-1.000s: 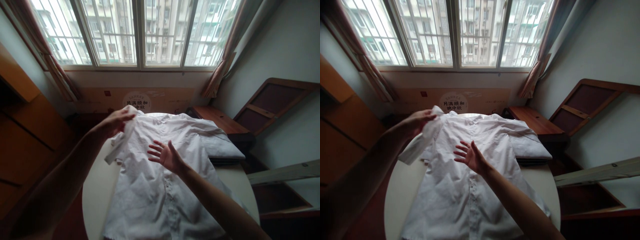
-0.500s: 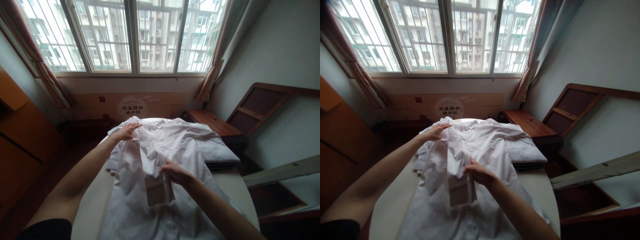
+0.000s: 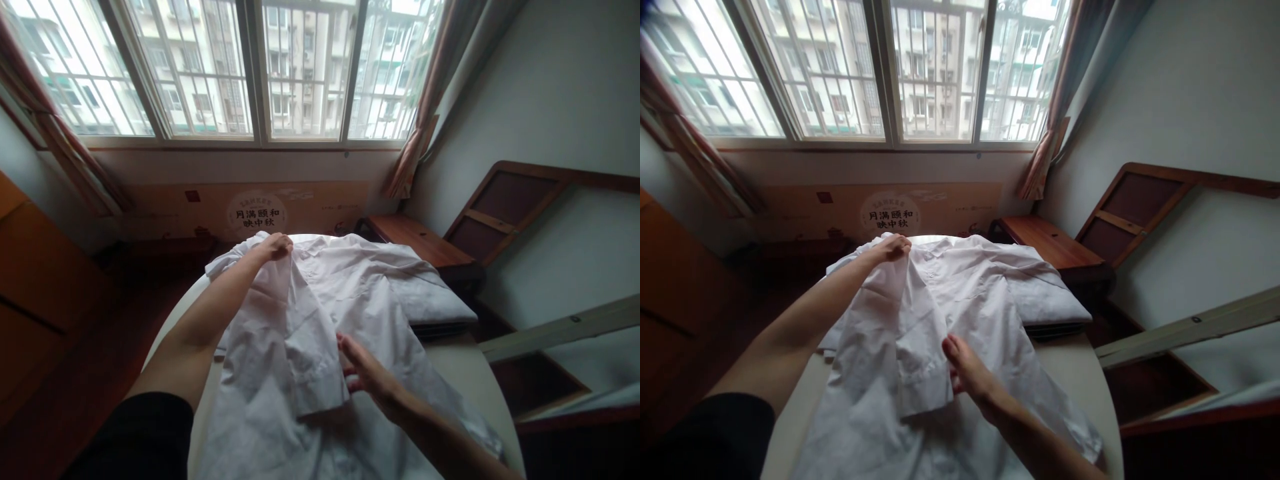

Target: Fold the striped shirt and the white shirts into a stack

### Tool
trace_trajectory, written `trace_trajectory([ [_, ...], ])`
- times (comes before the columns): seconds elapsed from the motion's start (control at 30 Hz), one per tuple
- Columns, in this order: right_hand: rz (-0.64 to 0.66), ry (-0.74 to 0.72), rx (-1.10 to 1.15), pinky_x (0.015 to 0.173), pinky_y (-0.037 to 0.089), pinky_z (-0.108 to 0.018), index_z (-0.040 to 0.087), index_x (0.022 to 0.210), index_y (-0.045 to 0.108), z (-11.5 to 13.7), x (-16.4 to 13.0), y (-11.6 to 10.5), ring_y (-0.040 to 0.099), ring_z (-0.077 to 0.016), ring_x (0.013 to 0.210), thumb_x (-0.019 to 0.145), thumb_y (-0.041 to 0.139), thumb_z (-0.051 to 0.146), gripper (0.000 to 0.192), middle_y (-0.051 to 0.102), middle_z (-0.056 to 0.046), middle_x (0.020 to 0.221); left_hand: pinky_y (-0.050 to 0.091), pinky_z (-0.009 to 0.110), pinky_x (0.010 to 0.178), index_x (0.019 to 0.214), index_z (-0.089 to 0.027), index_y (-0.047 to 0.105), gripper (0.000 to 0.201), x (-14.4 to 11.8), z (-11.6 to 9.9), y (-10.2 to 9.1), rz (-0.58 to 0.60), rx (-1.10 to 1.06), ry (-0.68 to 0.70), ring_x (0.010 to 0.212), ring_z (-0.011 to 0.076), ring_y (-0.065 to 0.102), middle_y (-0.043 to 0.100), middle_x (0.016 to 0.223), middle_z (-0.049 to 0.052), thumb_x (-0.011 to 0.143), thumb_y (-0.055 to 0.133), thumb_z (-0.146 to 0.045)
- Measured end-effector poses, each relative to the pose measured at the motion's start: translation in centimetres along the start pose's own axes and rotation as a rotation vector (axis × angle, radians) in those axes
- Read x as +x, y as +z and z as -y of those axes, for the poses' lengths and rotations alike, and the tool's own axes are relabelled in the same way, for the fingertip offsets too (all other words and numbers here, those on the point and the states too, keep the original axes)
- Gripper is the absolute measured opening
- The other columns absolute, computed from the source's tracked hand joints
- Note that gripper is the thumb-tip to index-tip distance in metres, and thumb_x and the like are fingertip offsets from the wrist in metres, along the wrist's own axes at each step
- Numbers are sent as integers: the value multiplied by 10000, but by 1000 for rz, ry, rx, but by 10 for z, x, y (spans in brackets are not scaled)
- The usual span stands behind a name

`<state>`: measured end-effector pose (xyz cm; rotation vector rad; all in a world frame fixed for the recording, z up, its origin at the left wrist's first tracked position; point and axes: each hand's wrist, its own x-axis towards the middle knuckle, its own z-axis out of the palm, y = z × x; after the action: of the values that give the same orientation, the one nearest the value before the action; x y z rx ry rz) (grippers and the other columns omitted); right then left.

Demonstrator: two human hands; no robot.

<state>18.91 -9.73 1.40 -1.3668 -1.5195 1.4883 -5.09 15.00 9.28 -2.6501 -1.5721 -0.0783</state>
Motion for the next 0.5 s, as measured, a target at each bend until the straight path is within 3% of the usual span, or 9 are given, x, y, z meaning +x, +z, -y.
trace_trajectory([
  [0.1,-247,-356,-652,976,383,-531,162,1422,336,1,-14,15,414,-394,1242,601,600,775,1057,385,-206,1416,377,205,683,683,-86,647,299,14,-14,-1,110,23,34,775,116,594,677,813,34,773,440,-281],
  [0.17,-232,-533,-967,1019,320,-561,166,1445,298,-4,-16,34,311,-426,1303,549,648,769,1135,292,-201,1480,393,233,679,681,-142,660,152,20,-21,4,161,35,35,752,149,592,694,797,56,680,610,-286],
  [0.27,-114,-654,-1217,935,405,-533,175,1402,373,-19,-6,57,443,-391,1201,705,639,637,877,382,-193,1434,401,279,736,795,-183,682,214,20,-21,8,173,38,23,816,190,589,698,898,83,732,605,-372],
  [0.37,-85,-705,-1380,797,479,-448,116,1225,540,-32,8,60,576,-315,993,855,570,265,400,570,-202,1229,379,322,841,979,-199,667,317,10,-5,2,164,37,-4,905,205,583,683,1007,89,844,451,-388],
  [0.43,-48,-714,-1384,700,486,-364,107,1018,622,-31,13,53,607,-251,819,833,509,74,219,657,-158,996,336,370,927,1061,-210,648,331,2,12,-4,161,40,-48,956,215,576,679,1031,82,850,426,-335],
  [0.5,-31,-695,-1229,633,463,-301,124,850,623,-20,15,43,593,-202,709,804,473,-1,200,656,-102,820,259,440,1007,1089,-234,647,334,-6,31,-9,169,16,-117,1004,225,561,676,1038,63,827,450,-297],
])
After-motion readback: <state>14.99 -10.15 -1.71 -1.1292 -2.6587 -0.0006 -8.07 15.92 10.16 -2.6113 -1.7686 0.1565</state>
